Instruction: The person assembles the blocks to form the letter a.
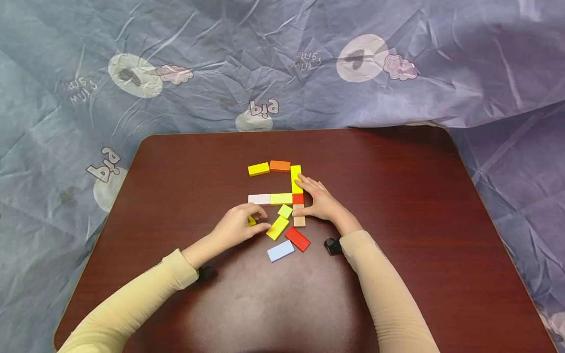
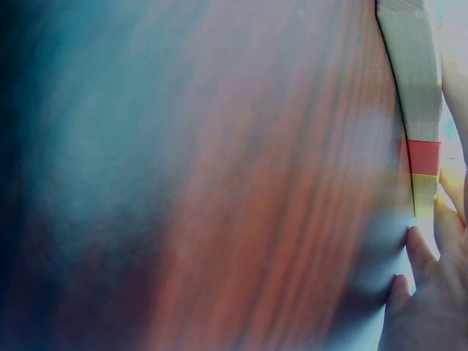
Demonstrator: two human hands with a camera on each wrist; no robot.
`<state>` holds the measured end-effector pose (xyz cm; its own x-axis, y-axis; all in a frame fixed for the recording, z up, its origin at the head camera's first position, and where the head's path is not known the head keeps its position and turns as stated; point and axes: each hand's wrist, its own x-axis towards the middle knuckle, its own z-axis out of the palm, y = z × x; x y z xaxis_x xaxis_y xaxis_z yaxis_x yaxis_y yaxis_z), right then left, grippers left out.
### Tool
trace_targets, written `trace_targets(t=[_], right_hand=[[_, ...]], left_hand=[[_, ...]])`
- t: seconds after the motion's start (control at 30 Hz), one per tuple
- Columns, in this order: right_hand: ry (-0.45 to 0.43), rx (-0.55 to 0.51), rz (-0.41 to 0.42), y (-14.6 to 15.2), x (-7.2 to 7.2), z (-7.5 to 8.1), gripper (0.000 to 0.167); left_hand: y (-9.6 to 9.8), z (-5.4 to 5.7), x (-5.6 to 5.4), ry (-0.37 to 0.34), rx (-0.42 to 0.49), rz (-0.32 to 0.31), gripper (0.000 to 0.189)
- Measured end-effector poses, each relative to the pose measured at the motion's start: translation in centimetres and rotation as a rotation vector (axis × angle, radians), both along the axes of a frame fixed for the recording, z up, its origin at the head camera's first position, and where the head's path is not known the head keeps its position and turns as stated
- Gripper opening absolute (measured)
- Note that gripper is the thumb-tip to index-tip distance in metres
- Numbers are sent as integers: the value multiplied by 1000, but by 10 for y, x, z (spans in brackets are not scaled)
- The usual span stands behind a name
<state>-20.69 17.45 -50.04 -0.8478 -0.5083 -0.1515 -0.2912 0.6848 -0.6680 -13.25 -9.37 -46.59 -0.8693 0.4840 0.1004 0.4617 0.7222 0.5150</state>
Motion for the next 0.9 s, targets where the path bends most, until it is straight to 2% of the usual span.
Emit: trace_targets(t=[0.1, 0.2, 0.4, 0.5, 0.6, 0.73, 0.9], right_hand=[[7, -1, 1, 1, 0, 0, 96], [11, -2, 3, 1, 1, -1, 96], [9, -11, 2, -1, 1, -1, 95], [8, -11, 0, 0, 0, -1, 95], [2, -11, -1, 0, 0, 0, 96], [-2, -10, -3, 0, 1, -1, 97], [7, -17, 2, 1, 0, -1, 96]], left_hand=[[18, -2, 5, -92, 3, 62, 29], [30, -7, 11, -123, -30, 89, 34], [39, -17, 22, -81, -67, 98, 39], [40, -18, 24, -54, -75, 106, 40], [38, -18, 25, -61, -92, 113, 38], [29, -18, 27, -44, -122, 84, 34], [14, -19, 25, 50, -166, -21, 31]])
